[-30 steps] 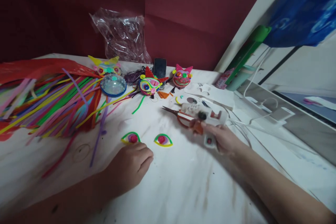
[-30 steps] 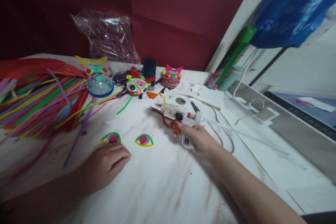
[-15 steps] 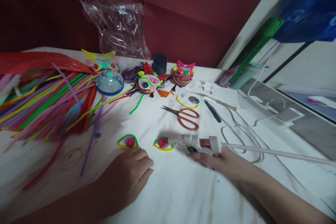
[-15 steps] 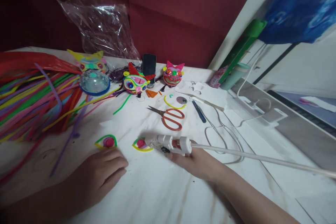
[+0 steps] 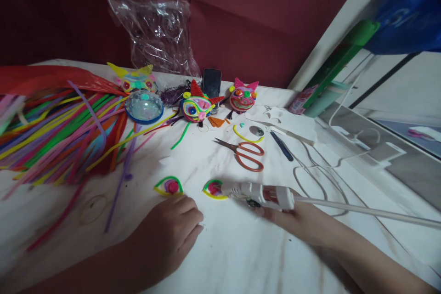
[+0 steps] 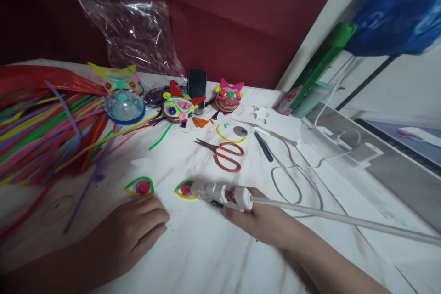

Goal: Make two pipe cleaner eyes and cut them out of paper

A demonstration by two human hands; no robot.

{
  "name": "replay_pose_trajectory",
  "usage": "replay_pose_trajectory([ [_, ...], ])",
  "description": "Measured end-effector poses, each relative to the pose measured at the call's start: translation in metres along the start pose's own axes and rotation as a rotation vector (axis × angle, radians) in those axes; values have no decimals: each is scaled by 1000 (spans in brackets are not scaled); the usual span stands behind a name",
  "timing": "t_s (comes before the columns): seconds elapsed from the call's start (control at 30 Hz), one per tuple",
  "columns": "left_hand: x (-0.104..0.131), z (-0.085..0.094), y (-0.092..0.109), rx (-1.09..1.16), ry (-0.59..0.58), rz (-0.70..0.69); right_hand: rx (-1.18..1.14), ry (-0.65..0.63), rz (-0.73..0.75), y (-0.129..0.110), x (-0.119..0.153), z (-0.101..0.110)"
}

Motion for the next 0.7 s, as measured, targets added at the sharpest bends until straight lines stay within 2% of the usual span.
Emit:
replay_pose_trajectory([
  [0.13, 0, -1, -1, -4, -1, 2, 67, -43, -4, -3, -1, -2],
  [0.7, 2, -4, -4, 20, -2, 20, 66, -57, -27, -1, 0, -2],
])
Point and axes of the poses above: each hand's wrist, its own x-axis away from the middle knuckle, its own z-axis out of the back of the hand, y = z × x, the point moved 8 cm from there along -x, towards the middle knuckle, and after that the axes turned 9 degrees about z, right-handed, at the moved point
